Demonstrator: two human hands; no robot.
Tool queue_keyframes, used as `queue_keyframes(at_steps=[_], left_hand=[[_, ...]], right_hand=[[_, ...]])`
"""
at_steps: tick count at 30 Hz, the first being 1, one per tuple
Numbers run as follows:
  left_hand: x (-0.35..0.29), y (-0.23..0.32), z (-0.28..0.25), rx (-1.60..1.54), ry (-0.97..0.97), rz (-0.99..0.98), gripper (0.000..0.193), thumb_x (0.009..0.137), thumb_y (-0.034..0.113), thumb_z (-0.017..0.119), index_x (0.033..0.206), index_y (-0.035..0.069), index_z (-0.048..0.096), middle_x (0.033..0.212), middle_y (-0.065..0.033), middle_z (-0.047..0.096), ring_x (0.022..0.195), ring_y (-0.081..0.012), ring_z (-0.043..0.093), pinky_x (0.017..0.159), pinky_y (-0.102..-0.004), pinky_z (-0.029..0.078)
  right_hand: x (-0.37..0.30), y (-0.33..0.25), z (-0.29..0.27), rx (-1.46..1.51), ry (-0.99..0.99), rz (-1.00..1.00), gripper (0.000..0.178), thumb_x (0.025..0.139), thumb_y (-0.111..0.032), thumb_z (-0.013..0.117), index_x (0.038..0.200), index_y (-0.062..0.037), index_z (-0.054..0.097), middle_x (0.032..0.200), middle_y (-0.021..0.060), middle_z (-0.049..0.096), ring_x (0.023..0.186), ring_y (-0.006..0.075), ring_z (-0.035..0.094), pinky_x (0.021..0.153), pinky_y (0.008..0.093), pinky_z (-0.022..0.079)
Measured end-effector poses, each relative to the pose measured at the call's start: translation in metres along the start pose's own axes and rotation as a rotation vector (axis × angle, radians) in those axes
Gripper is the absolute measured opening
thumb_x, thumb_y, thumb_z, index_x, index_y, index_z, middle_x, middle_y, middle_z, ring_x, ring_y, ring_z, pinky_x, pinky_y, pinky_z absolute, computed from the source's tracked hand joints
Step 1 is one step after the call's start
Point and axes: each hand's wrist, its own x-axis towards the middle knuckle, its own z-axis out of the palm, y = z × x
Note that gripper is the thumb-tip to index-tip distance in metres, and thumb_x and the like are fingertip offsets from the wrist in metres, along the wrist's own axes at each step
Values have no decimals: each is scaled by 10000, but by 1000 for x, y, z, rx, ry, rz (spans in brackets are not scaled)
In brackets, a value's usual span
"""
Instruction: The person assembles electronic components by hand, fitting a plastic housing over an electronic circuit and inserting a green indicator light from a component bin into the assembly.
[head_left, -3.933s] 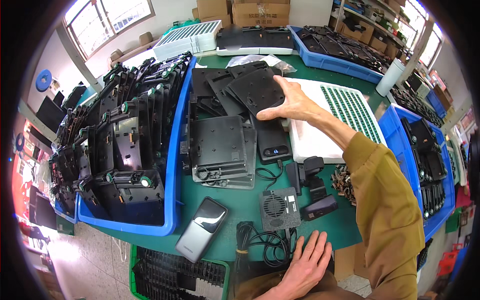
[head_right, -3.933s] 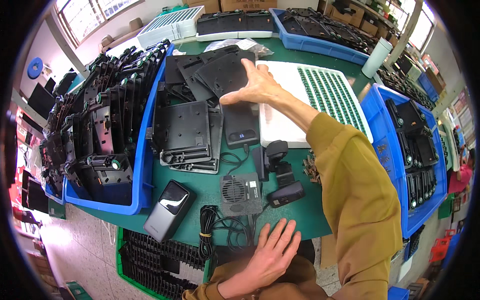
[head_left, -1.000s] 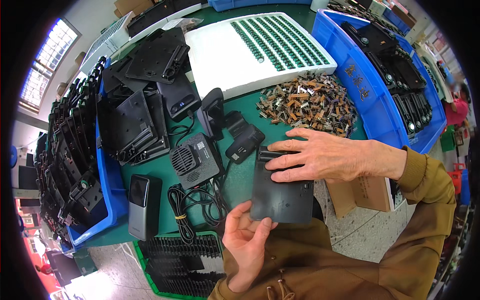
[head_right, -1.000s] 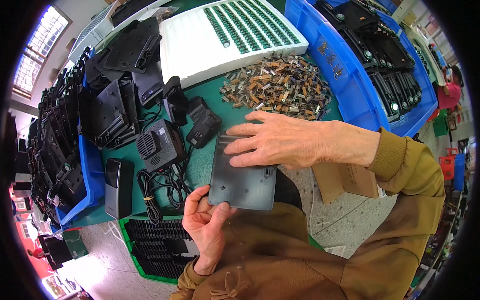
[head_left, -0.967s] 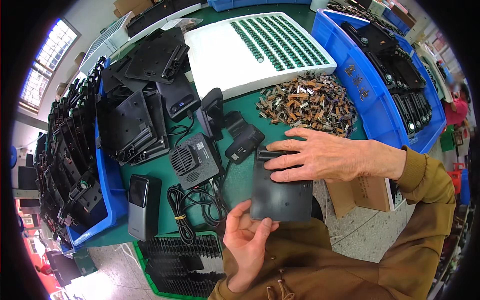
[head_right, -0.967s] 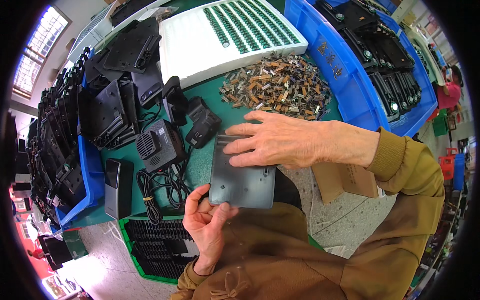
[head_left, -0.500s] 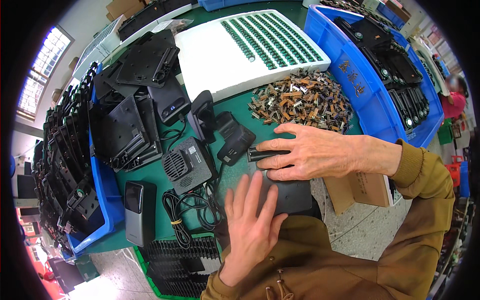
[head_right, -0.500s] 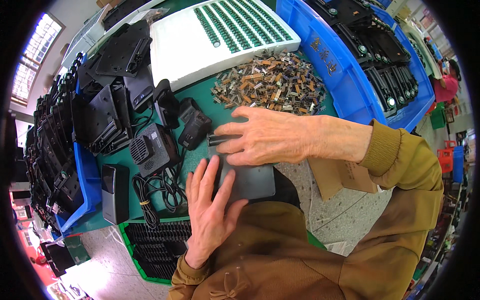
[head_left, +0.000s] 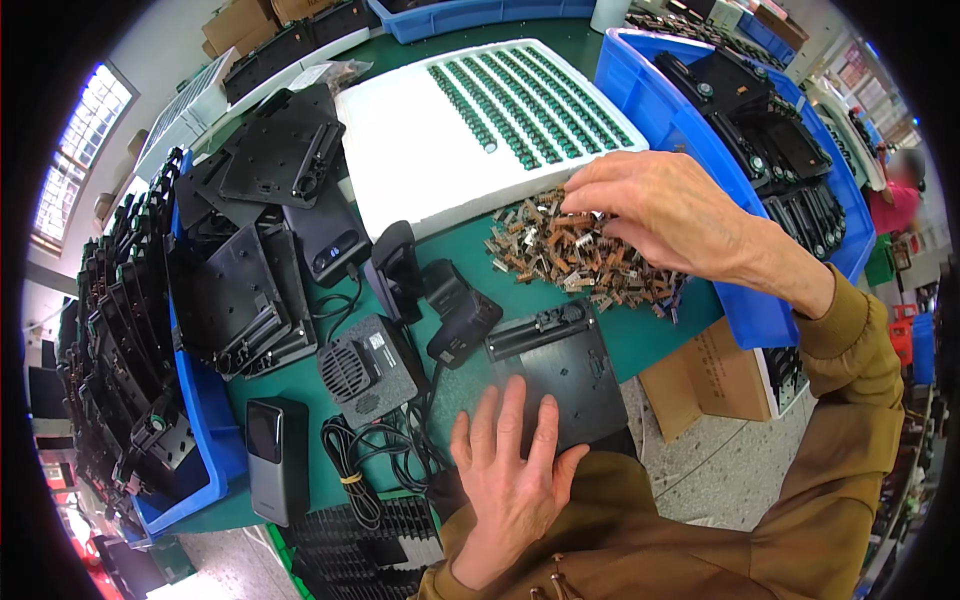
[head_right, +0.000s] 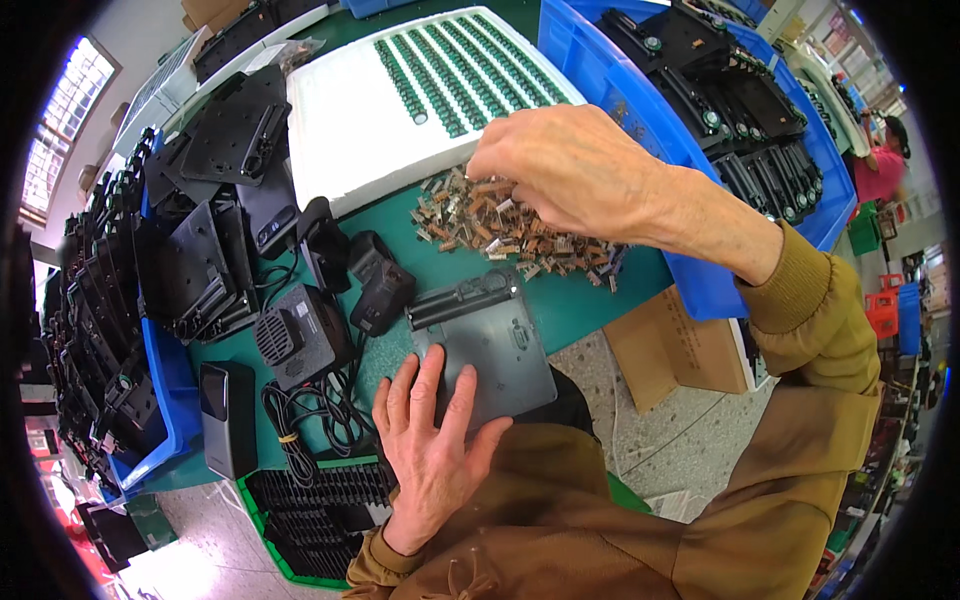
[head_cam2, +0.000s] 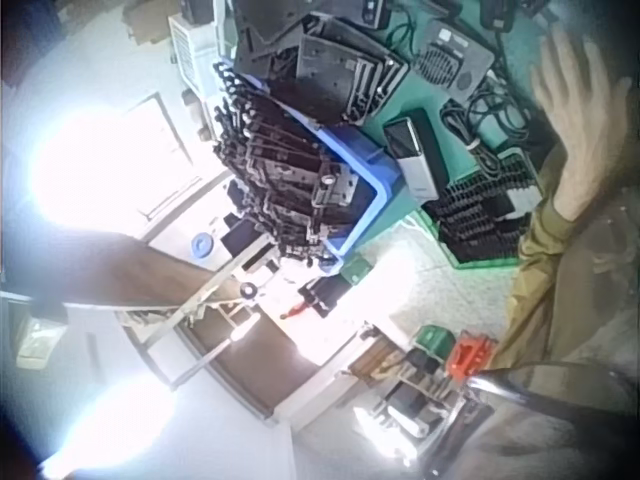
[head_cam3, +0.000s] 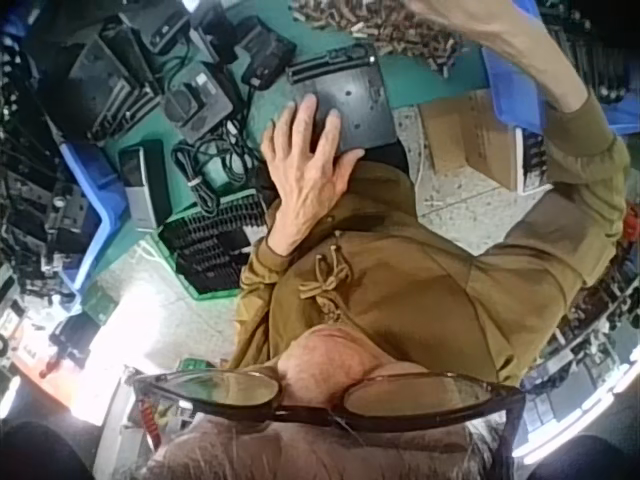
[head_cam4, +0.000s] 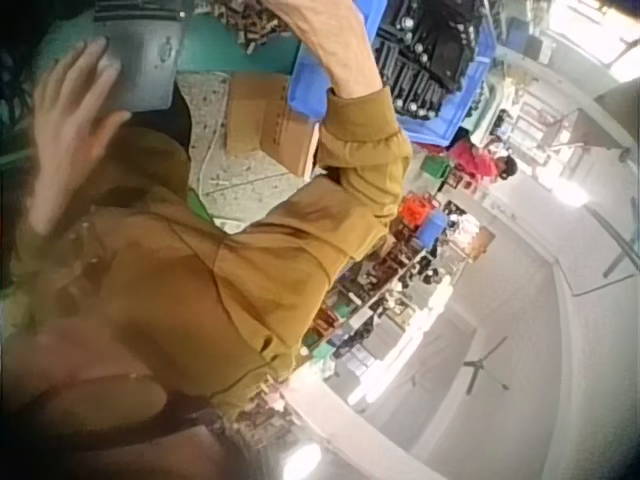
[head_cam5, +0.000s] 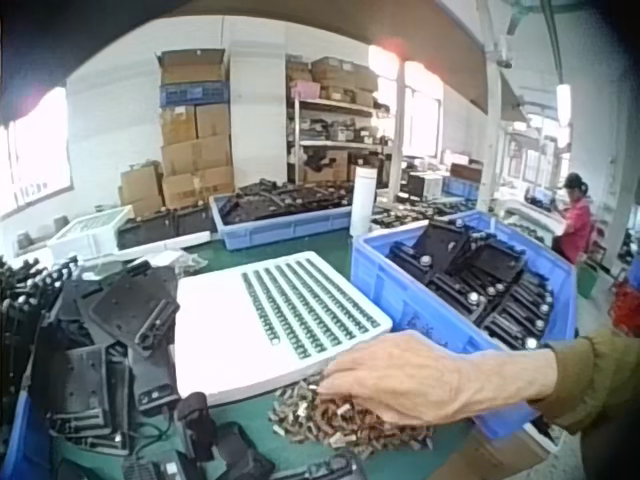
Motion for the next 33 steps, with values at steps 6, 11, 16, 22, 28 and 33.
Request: queue_keyframes(at_steps=[6, 11, 16, 22, 28, 33], left_hand=[[0, 1, 2, 10, 46, -16, 546, 703, 409, 820, 1135, 108, 674, 1335, -142, 541, 1195, -359, 493, 999, -534, 355], [-2, 1, 5, 2, 41, -44, 525, 712, 441, 808, 1111, 125, 681, 1326, -123, 544, 1194, -334, 490, 1001, -522, 340], [-2, 0, 6, -10, 45, -49, 506, 742, 460, 792, 1108, 127, 682, 1313, -123, 548, 1191, -329, 491, 1000, -522, 330], [-2, -2, 8, -35, 61, -39, 503, 756, 458, 782, 1116, 121, 681, 1315, -138, 547, 1184, -341, 497, 1003, -525, 318], [-2, -4, 8, -31, 55, -41, 500, 775, 457, 770, 1128, 116, 676, 1318, -146, 546, 1178, -342, 498, 1012, -525, 303], [-3, -2, 8, -31, 52, -37, 497, 781, 457, 766, 1129, 114, 675, 1321, -147, 546, 1177, -344, 498, 1014, -527, 301]], right_hand=[[30, 19, 8, -16, 26, 240, 268, 786, -51, 614, 1029, -47, 728, 983, 149, 715, 949, 352, 669, 829, 467, 526], [63, 45, 32, -14, -25, 380, 189, 819, -117, 651, 985, -64, 724, 942, 99, 711, 920, 306, 659, 855, 426, 497], [92, 58, 60, 81, 74, 386, 188, 795, -99, 638, 941, -60, 749, 884, 116, 721, 835, 305, 681, 755, 411, 524], [107, 58, 76, -2, 42, 455, 163, 746, -78, 658, 896, -67, 721, 893, 99, 706, 864, 297, 671, 751, 423, 517], [121, 67, 79, 70, -24, 451, 136, 748, -26, 645, 882, -17, 662, 920, 153, 671, 907, 330, 647, 772, 454, 500], [113, 76, 73, 323, -11, 465, 133, 769, -14, 656, 900, 14, 662, 926, 164, 686, 871, 295, 662, 788, 408, 508]])
